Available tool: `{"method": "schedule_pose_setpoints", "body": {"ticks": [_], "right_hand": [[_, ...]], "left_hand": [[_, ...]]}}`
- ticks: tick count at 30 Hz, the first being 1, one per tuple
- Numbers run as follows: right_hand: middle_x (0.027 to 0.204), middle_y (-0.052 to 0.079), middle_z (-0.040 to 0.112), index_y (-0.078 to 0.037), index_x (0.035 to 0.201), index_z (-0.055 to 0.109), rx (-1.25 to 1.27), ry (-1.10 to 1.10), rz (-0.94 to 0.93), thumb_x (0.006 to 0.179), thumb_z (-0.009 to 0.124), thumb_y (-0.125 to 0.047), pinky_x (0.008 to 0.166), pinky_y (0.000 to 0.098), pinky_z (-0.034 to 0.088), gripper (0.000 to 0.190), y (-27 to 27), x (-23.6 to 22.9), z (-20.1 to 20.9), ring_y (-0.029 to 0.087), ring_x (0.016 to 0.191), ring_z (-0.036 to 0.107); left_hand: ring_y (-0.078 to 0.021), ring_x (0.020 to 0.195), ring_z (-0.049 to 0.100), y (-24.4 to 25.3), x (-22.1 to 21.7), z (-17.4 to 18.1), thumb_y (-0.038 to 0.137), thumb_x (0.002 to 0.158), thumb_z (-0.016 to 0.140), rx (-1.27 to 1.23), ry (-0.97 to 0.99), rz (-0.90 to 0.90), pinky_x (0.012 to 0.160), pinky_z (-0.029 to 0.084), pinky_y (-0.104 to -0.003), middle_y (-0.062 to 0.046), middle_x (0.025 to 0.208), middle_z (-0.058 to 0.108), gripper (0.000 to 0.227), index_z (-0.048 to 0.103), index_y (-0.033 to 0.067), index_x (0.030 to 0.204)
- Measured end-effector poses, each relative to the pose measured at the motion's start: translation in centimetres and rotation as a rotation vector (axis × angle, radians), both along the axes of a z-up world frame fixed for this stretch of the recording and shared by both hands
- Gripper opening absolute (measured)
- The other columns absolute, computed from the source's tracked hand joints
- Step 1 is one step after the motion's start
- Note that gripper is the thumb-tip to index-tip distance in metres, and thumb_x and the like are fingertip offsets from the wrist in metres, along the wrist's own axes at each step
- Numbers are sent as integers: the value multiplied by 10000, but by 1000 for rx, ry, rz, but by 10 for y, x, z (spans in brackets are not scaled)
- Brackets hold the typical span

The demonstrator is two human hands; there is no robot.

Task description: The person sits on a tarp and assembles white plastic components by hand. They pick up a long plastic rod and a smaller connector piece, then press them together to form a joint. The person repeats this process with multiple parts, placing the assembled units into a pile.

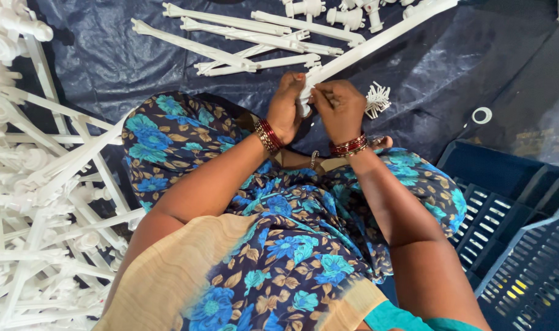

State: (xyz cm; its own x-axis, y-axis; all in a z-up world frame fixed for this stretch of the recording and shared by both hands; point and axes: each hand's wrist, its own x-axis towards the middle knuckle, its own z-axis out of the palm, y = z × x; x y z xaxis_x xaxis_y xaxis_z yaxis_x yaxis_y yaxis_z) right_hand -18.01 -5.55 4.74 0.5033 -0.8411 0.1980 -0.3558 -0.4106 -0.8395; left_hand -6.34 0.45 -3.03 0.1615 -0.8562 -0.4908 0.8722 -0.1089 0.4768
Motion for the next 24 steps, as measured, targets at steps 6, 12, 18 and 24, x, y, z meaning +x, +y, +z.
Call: {"method": "schedule_pose_setpoints", "body": {"ticks": [6, 12, 18, 24], "right_hand": [[841, 110, 710, 14, 946, 724, -134, 77, 10, 894, 799, -17, 616, 269, 526, 96, 3, -4, -9, 167, 678, 691], [711, 12, 665, 25, 935, 707, 520, -57, -70, 957, 709, -76, 521, 208, 475, 104, 4, -3, -9, 61, 573, 599], [716, 25, 661, 2, 910, 688, 820, -199, -146, 948, 693, -72, 482, 212, 458, 83, 1, -6, -10, 75, 534, 599], [753, 31, 671, 11, 935, 685, 789, -197, -112, 962, 661, -67, 503, 211, 471, 86, 3, -6, -5, 72, 560, 612]], "left_hand": [[-102, 935, 549, 1, -6, -10, 324, 1064, 569, -75, -271, 35, 833, 452, -262, -7, 1045, 592, 219, 558, 125, 1155], [-147, 1067, 556, 5, -10, -3, 371, 1063, 517, -120, -585, 80, 911, 452, -302, -28, 1119, 573, 287, 517, 89, 1118], [-226, 1258, 570, 6, -10, 1, 357, 1117, 506, -222, -720, 108, 1043, 448, -368, -70, 1066, 511, 314, 513, 44, 1091], [-213, 1078, 552, 8, -13, 3, 260, 1131, 500, -256, -873, 172, 1070, 464, -362, -71, 1073, 468, 236, 520, 29, 1090]]}}
